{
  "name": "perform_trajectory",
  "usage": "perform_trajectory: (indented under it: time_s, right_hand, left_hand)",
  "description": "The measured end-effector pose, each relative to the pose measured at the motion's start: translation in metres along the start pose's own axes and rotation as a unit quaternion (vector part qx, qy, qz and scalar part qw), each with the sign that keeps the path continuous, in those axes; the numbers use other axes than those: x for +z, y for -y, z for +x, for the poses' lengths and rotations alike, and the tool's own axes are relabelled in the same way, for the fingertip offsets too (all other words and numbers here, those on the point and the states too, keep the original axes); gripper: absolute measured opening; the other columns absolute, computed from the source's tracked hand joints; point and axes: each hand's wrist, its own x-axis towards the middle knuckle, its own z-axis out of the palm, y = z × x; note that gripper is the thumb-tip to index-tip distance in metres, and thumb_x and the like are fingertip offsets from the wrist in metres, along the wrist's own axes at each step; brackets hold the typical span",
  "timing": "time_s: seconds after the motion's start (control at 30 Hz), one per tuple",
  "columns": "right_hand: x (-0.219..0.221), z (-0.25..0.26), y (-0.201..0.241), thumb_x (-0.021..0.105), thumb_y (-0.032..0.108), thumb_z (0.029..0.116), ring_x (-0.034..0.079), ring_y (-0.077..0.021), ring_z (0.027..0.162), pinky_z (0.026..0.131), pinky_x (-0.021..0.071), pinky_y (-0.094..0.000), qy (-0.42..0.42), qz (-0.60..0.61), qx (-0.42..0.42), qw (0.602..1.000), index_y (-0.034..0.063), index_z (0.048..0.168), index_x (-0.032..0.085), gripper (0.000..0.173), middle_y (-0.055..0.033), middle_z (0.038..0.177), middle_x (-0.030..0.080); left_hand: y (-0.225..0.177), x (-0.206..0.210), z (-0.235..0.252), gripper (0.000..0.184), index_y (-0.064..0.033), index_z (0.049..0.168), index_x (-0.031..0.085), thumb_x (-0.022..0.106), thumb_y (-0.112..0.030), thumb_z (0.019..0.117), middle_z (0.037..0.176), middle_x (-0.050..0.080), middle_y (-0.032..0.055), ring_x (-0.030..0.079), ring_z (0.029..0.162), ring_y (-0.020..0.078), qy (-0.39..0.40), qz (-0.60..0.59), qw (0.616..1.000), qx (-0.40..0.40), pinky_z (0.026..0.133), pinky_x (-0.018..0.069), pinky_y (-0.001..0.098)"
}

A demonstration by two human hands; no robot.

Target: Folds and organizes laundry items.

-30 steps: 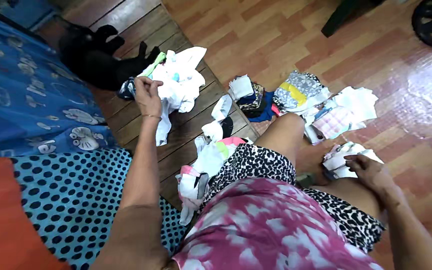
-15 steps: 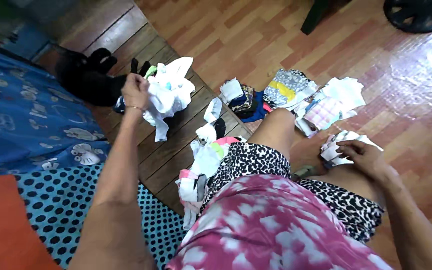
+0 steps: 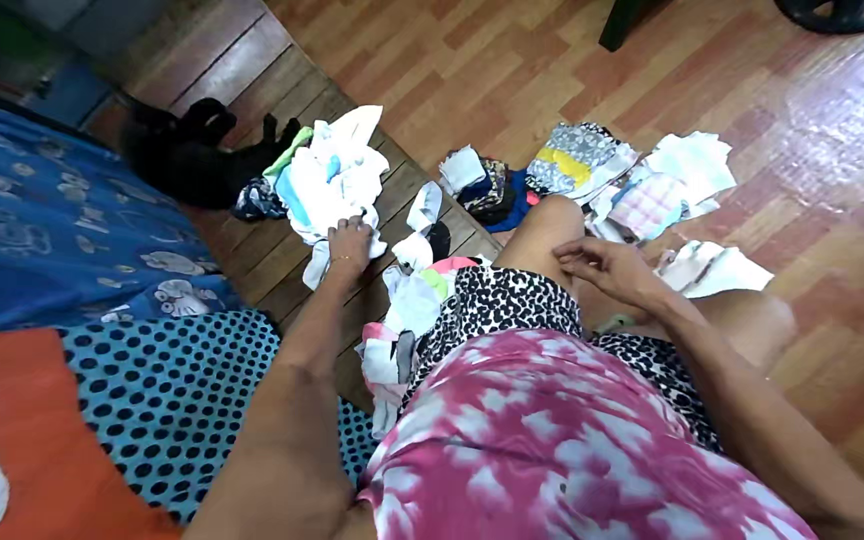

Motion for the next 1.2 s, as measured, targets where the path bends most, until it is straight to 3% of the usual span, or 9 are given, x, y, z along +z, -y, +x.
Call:
perform_trajectory:
  time_s: [0.2,0.3,0.53,0.73,0.83,0.9,0.97,1.07,1.2]
  right_hand:
    - [-0.025,-0.021,-0.025,0.06,0.013,0.1037,0.073,-0.0238,0.085,0.082,0.0608,-0.0459,-0.025,0.048,0.103,0.993,0.0021,0.127,0.066,0.027,-0.015,0.103,0.074]
    - [-0.034,-0.009,-0.009,0.057,0.012,0.1048,0.073,-0.0218,0.084,0.082,0.0617,-0.0431,-0.067,0.066,0.113,0.989,0.0017,0.124,0.066,0.023,-0.014,0.1,0.073]
    - [-0.017,0.048,0.113,0.061,0.018,0.1031,0.073,-0.0197,0.083,0.079,0.0622,-0.0433,-0.057,0.035,-0.134,0.989,0.006,0.116,0.07,0.02,-0.0102,0.1,0.074]
    - [0.024,0.101,0.233,0.082,0.037,0.0867,0.062,-0.0283,0.125,0.104,0.0531,-0.0465,-0.029,0.247,-0.183,0.951,0.0029,0.158,0.03,0.095,-0.0208,0.143,0.058]
    - [0.006,0.094,0.252,0.079,0.017,0.0898,0.071,-0.0172,0.096,0.088,0.0601,-0.0368,0.031,0.373,-0.135,0.917,-0.0051,0.133,0.055,0.054,-0.0156,0.109,0.071]
    - [-0.026,0.082,0.245,0.068,0.014,0.0977,0.069,-0.0097,0.076,0.073,0.0602,-0.0304,0.027,0.349,-0.158,0.923,-0.0051,0.107,0.065,0.022,-0.0076,0.087,0.071]
    - [-0.069,0.073,0.228,0.065,0.012,0.1001,0.069,-0.0069,0.077,0.075,0.0611,-0.0285,-0.03,0.305,-0.2,0.931,-0.0022,0.108,0.067,0.017,-0.0041,0.088,0.072]
    - [-0.123,0.063,0.207,0.07,0.011,0.0964,0.069,-0.0086,0.083,0.079,0.0602,-0.0287,-0.108,0.237,-0.202,0.944,0.0,0.11,0.068,0.018,-0.0053,0.095,0.072]
    - [-0.173,0.039,0.2,0.072,0.017,0.0955,0.069,-0.0061,0.081,0.077,0.0598,-0.0267,-0.137,0.13,-0.188,0.964,0.0041,0.106,0.071,0.016,-0.0028,0.093,0.072]
  left_hand:
    - [0.049,-0.113,-0.013,0.052,0.0015,0.148,0.043,0.053,-0.025,0.1053,0.138,0.057,0.0277,0.057,0.129,0.0382,-0.22,-0.281,0.917,-0.178,0.11,0.044,0.0565]
    - [0.07,-0.205,-0.028,0.047,-0.0019,0.148,0.042,0.046,-0.027,0.1078,0.134,0.061,0.0102,0.062,0.118,0.0121,-0.333,-0.429,0.832,-0.113,0.103,0.0524,0.0339]
    - [-0.021,-0.34,-0.074,0.03,-0.0122,0.136,0.047,0.042,-0.024,0.1085,0.113,0.064,-0.0083,0.065,0.104,0.0029,-0.331,-0.405,0.847,0.098,0.095,0.0552,0.0283]
    - [-0.124,-0.356,-0.08,0.019,-0.0201,0.122,0.052,0.043,-0.023,0.106,0.101,0.063,-0.0172,0.064,0.094,-0.0041,-0.252,-0.374,0.864,0.225,0.087,0.056,0.0208]
    - [-0.152,-0.355,-0.08,0.013,-0.0267,0.117,0.053,0.051,-0.033,0.1054,0.095,0.064,-0.0238,0.065,0.088,-0.0079,-0.2,-0.362,0.864,0.287,0.08,0.0566,0.0154]
    - [-0.146,-0.36,-0.08,0.052,-0.028,0.124,0.049,0.067,-0.062,0.0889,0.101,0.062,-0.0276,0.062,0.091,-0.0137,-0.157,-0.281,0.89,0.322,0.079,0.0542,0.0098]
    - [-0.142,-0.363,-0.079,0.074,-0.0182,0.13,0.055,0.078,-0.063,0.0762,0.108,0.064,-0.0194,0.06,0.094,-0.0141,-0.146,-0.21,0.906,0.336,0.082,0.0524,0.0094]
    - [-0.162,-0.359,-0.075,0.043,-0.009,0.111,0.066,0.079,-0.033,0.0775,0.095,0.065,-0.0124,0.058,0.083,-0.014,-0.177,-0.172,0.917,0.314,0.078,0.0512,0.0112]
    - [-0.194,-0.348,-0.046,0.007,-0.0232,0.104,0.066,0.062,-0.022,0.0997,0.093,0.071,-0.0188,0.069,0.086,-0.0042,-0.157,-0.408,0.85,0.294,0.079,0.0598,0.0205]
